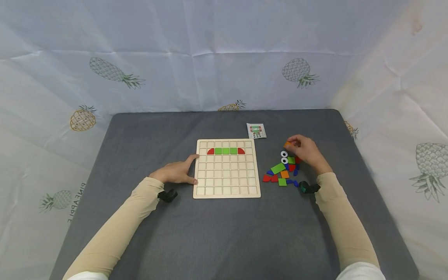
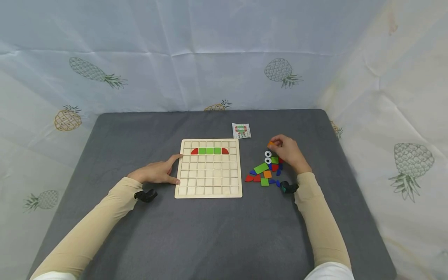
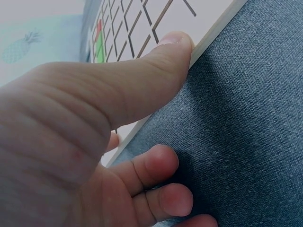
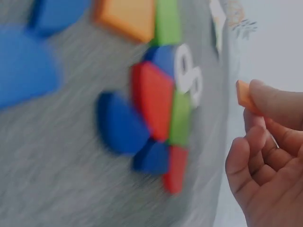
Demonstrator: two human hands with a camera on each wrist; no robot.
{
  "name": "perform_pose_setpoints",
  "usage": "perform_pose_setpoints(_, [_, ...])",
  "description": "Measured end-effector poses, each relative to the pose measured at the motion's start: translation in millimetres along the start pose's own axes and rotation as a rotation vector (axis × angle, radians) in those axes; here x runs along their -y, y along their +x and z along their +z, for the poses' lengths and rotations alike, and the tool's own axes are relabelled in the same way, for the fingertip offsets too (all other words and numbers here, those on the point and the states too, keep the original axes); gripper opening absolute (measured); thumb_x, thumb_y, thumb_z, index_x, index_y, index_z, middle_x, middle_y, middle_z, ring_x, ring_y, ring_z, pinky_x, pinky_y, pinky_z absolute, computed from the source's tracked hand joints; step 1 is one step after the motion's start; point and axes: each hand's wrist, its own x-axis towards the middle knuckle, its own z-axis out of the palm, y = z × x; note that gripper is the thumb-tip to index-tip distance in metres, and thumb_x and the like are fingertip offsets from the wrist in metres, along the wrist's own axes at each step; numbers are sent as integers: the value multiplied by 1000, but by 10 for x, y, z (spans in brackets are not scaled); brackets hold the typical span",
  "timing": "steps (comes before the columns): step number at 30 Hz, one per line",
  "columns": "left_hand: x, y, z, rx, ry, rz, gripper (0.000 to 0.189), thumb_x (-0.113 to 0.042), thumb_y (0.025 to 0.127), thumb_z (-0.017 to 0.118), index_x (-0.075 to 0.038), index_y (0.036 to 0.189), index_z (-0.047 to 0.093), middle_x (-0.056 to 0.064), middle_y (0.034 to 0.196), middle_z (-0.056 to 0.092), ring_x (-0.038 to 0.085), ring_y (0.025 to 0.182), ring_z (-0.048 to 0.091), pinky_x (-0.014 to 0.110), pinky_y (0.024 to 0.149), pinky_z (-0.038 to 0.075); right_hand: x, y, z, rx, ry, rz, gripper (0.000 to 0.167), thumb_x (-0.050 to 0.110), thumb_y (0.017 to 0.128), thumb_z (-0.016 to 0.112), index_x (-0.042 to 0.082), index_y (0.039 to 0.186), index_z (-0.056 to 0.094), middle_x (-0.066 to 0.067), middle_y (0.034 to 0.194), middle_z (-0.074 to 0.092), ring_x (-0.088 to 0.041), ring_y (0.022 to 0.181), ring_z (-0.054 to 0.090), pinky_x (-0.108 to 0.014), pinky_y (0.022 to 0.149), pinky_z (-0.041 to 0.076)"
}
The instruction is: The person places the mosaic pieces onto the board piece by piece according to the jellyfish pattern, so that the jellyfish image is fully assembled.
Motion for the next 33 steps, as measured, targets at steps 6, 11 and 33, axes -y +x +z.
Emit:
perform_pose_setpoints(6, [-7, 0, -4, 1, -1, -8, 104, -51, 88, 76, -22, 162, 9, 14, 114, 64, 23, 94, 57, 47, 92, 50, 193, 56, -7, -17, 74, -54, 34, 33, 102, 62, 4, 120, 63, -18, 114, 65, -30, 97, 59, -33, 81, 48])
perform_pose_setpoints(11, [-5, 7, 3, -2, 5, -6, 104, -51, 88, 75, -21, 162, 9, 14, 115, 65, 23, 93, 57, 46, 93, 50, 360, 114, 30, 3, 96, -90, 33, 29, 105, 56, 4, 126, 63, -21, 121, 65, -35, 103, 61, -34, 83, 49])
perform_pose_setpoints(33, [14, 25, 15, -11, -7, -5, 103, -50, 87, 76, -22, 162, 10, 20, 129, 64, 23, 98, 62, 46, 95, 50, 805, 314, 452, 121, 193, -135, 26, 25, 103, 61, 5, 118, 68, -16, 114, 66, -32, 103, 61, -40, 90, 51])
